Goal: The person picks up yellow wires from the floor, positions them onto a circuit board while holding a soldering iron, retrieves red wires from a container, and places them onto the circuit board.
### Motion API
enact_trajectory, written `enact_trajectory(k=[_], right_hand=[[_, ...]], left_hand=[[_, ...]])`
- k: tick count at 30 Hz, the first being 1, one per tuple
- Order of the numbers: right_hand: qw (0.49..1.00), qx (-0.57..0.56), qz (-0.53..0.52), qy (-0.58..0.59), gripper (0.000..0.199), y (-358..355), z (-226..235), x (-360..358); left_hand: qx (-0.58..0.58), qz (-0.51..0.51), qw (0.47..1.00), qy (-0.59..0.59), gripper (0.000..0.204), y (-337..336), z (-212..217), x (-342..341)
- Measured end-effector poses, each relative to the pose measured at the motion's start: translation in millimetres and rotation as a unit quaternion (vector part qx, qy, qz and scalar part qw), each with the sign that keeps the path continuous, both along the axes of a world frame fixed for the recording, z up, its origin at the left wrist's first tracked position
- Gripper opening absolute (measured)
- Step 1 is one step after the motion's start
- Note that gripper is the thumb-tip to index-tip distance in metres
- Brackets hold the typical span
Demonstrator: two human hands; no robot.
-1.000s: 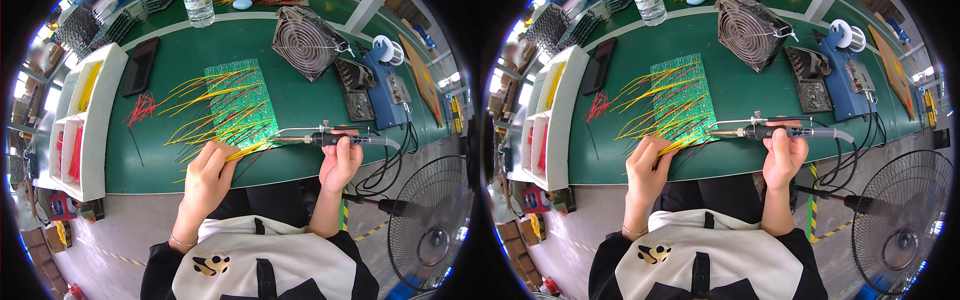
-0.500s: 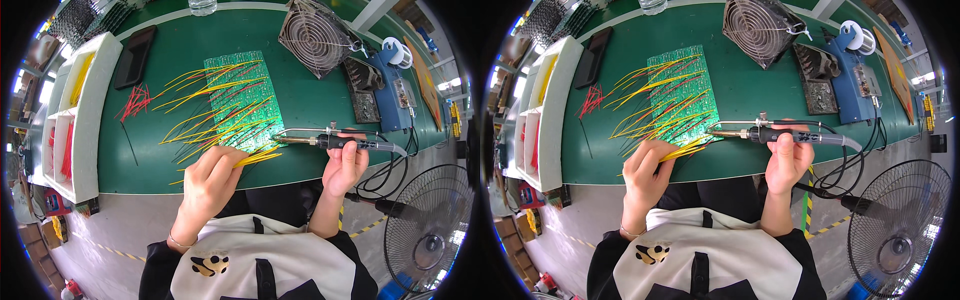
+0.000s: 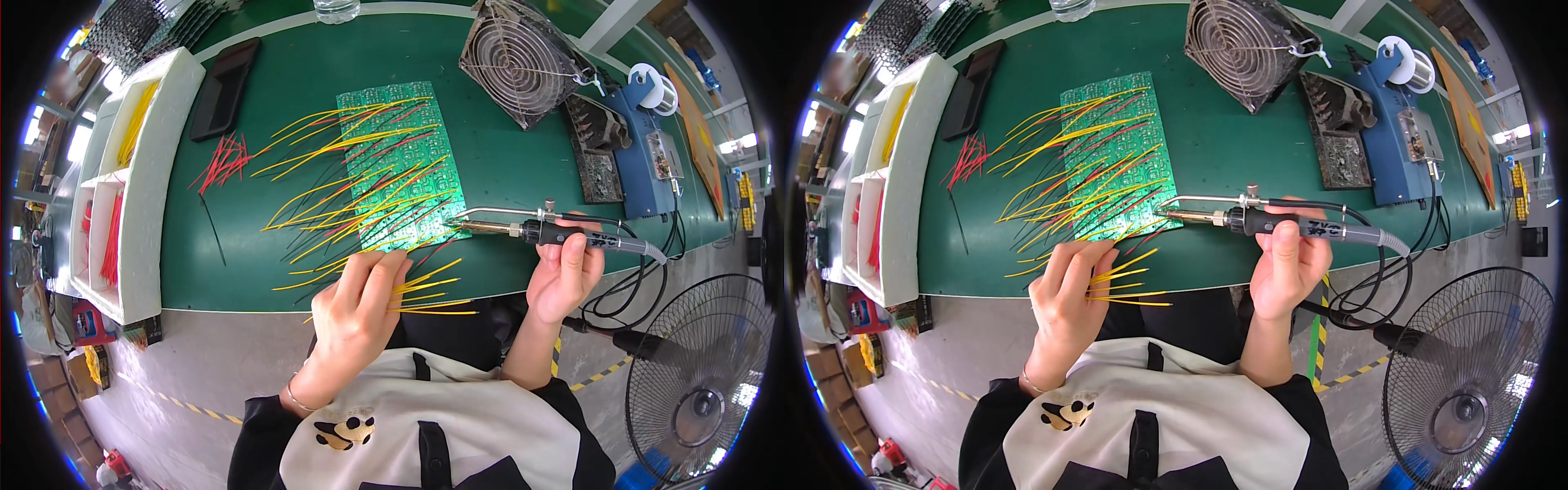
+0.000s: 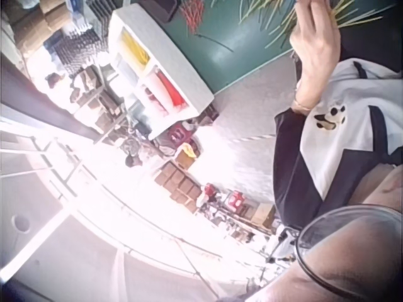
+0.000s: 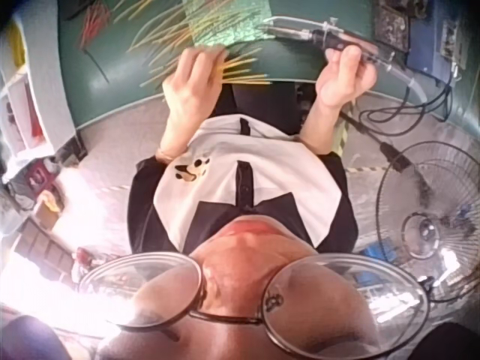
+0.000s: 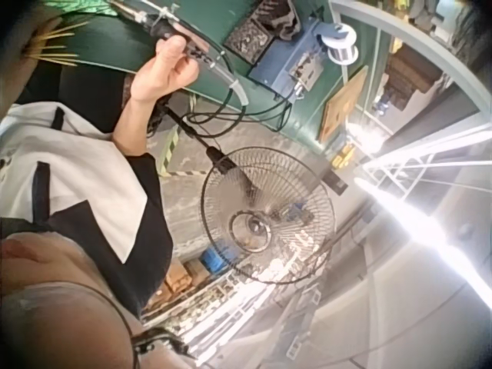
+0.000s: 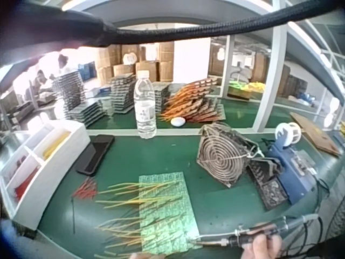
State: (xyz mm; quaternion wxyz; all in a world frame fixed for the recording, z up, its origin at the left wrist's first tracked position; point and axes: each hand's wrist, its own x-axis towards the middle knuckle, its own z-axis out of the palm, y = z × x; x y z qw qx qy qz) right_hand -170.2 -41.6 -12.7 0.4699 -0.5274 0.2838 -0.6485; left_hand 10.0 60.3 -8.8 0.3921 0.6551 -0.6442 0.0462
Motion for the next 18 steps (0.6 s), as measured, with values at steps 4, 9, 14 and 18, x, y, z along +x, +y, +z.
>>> enact_trajectory(k=[4,9,14,18], right_hand=[[1.000,-0.007,0.001,0.004,0.025,0,-1,-1],[1.000,-0.008,0.001,0.002,0.025,0,0,-1],[1.000,0.012,0.002,-0.019,0.027,0,0,-2],[1.000,0.010,0.008,-0.025,0.027,0,1,-2]], left_hand=[[-0.009,0.006,1.000,-0.027,0.020,-1,-1,-3],[0.009,0.025,0.999,-0.017,0.015,-3,6,-10],[0.021,0.033,0.999,-0.011,0.014,-6,6,-13],[-0.002,0.033,0.999,-0.028,0.013,-12,3,-14]])
